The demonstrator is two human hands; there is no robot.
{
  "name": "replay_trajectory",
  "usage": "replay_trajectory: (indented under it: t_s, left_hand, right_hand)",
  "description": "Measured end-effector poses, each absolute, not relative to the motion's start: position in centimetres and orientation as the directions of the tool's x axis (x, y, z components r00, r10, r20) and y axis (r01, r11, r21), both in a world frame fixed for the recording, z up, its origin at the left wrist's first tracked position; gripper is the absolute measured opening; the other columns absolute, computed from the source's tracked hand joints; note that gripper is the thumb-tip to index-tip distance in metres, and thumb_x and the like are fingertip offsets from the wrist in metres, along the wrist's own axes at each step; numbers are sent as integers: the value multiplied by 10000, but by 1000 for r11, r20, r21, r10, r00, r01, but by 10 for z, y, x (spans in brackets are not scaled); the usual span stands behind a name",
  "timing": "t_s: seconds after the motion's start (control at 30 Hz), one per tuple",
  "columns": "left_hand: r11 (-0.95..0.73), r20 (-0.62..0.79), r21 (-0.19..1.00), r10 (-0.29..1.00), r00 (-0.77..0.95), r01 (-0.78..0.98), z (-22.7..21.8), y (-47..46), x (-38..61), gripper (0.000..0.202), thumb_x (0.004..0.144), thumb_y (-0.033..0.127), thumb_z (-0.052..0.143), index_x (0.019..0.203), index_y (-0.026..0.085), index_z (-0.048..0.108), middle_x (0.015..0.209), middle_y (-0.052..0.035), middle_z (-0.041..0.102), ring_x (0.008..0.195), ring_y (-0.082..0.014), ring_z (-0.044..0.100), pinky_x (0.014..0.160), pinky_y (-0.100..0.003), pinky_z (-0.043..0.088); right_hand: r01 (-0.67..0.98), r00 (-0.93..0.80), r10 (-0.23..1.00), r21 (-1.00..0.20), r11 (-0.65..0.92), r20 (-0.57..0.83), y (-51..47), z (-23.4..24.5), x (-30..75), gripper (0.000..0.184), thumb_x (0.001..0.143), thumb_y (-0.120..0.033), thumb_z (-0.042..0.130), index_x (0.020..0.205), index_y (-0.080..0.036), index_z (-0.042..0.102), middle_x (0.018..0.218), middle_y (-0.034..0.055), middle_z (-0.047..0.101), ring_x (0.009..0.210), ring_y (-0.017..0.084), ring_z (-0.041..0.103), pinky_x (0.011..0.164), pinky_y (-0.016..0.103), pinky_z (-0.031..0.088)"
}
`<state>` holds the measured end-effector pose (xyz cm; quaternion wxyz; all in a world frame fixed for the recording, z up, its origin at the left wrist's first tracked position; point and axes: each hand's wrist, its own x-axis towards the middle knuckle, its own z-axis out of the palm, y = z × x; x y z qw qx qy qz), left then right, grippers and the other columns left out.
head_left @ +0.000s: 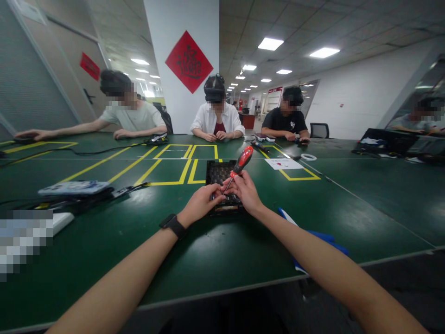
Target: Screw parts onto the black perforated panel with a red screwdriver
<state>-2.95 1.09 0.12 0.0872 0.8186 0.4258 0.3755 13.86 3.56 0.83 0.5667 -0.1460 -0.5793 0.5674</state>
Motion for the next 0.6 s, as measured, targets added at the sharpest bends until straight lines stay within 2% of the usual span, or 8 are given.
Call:
replay_trajectory:
  t_s: [0.2, 0.33, 0.53, 0.6]
  left_hand:
    - [-602, 519, 557, 790, 326, 572, -5, 16, -29, 230, 760, 387, 590, 791, 163, 548, 665, 17, 560, 601, -110, 496, 575, -220, 379]
    - [-618, 554, 518, 769, 319, 592, -3, 15, -30, 174, 783, 335, 567, 785, 160, 561, 717, 1, 587, 648, -117, 513, 607, -227, 382]
    - [-628, 546, 490, 762, 349, 604, -3, 16, -33, 190, 823, 314, 501, 830, 160, 612, 772, -22, 624, 695, -136, 537, 658, -246, 398]
    - [-628, 530, 509, 767, 361, 589, -3, 17, -33, 212, 825, 324, 497, 843, 154, 623, 773, -25, 630, 693, -137, 541, 660, -246, 405]
  right_hand:
    - [-453, -322, 807, -829, 328, 496, 33, 12, 137, 256, 805, -362, 560, 935, -223, 388, 747, -30, 609, 629, 98, 626, 598, 251, 541]
    - [-450, -312, 810, -828, 335, 497, 34, 12, 138, 339, 759, -364, 619, 951, -224, 376, 734, -36, 613, 629, 101, 623, 601, 252, 544]
    - [-499, -345, 810, -823, 270, 475, 38, 7, 138, 313, 863, -434, 426, 1090, -218, 413, 808, 16, 635, 697, 129, 642, 655, 298, 538]
    - [-485, -359, 811, -834, 262, 463, 39, 5, 138, 325, 853, -407, 458, 1114, -217, 425, 842, 25, 637, 715, 133, 643, 666, 299, 534]
